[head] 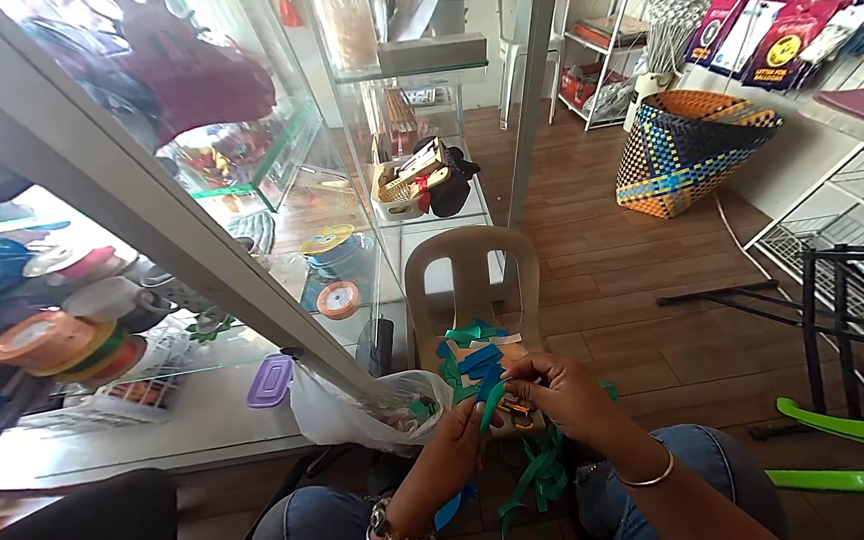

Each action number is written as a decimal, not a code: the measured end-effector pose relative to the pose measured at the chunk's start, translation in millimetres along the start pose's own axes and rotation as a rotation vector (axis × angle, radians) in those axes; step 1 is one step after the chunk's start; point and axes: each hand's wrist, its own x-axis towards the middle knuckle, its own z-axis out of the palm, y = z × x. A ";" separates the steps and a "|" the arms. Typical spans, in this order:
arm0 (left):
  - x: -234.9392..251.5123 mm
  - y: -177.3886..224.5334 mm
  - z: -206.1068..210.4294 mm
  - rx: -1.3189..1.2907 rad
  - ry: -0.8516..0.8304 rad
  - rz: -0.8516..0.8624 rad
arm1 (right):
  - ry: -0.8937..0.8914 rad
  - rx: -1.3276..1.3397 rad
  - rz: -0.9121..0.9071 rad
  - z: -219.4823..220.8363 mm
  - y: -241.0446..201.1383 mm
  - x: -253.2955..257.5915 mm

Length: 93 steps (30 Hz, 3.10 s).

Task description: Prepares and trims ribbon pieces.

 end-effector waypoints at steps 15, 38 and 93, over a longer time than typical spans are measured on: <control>-3.3 0.6 -0.1 0.032 -0.025 -0.013 | 0.023 0.159 0.182 9.2 -3.9 4.3; -3.9 1.8 0.4 -0.006 0.008 0.007 | 0.136 0.027 0.040 16.4 2.7 0.9; -4.0 4.9 -3.6 -0.311 -0.051 0.119 | -0.086 0.458 0.166 11.2 -8.7 3.6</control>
